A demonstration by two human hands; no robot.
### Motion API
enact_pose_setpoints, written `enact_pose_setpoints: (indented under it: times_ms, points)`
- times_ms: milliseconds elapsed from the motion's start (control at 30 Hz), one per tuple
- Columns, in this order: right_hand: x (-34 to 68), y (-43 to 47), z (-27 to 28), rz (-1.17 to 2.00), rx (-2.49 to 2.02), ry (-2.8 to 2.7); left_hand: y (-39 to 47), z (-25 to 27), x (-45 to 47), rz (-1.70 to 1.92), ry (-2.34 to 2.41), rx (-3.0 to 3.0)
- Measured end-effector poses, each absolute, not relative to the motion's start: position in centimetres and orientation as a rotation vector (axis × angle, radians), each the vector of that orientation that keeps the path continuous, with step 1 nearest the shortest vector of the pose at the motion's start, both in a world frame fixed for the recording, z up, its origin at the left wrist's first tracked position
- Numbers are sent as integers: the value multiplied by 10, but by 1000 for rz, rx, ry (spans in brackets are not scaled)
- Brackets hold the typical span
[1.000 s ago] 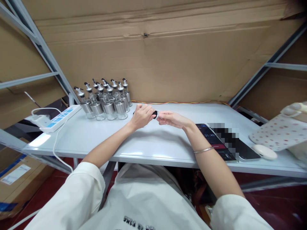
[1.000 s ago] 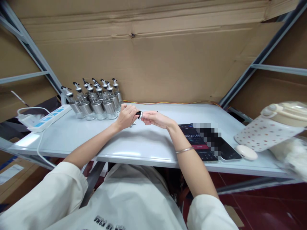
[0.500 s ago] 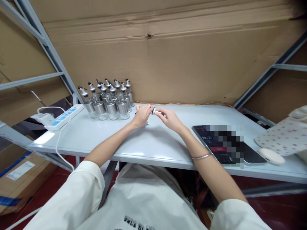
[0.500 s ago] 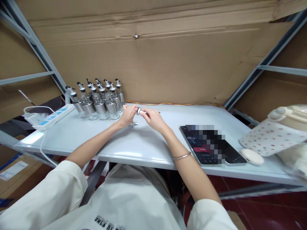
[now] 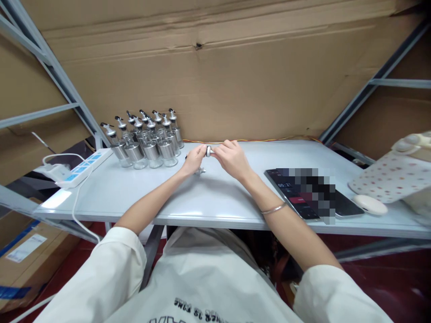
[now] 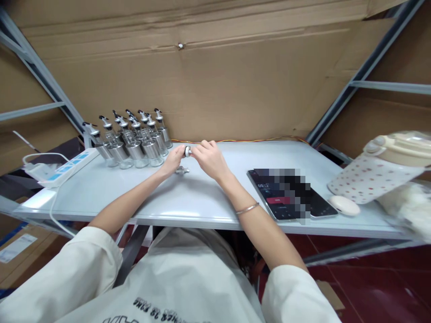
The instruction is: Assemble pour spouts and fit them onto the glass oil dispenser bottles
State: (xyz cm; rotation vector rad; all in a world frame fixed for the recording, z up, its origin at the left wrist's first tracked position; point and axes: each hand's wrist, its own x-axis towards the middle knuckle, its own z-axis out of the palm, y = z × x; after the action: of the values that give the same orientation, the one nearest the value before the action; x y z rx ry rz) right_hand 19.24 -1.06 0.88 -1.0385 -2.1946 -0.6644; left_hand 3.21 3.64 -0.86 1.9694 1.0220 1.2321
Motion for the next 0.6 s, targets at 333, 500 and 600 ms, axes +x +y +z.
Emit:
enact_pose_setpoints:
  times_ms: [333,500,600]
  points:
    - [185,-12,8,-410,-1047,-2249,27,-1,30,1294,1057,1875]
    - [186,-13,7,328,-1038,-2153,19,-2,30,1357,1098,1955]
    - [190,-12,8,761,-977,-2023,15,-1,31,1335,1124,2005]
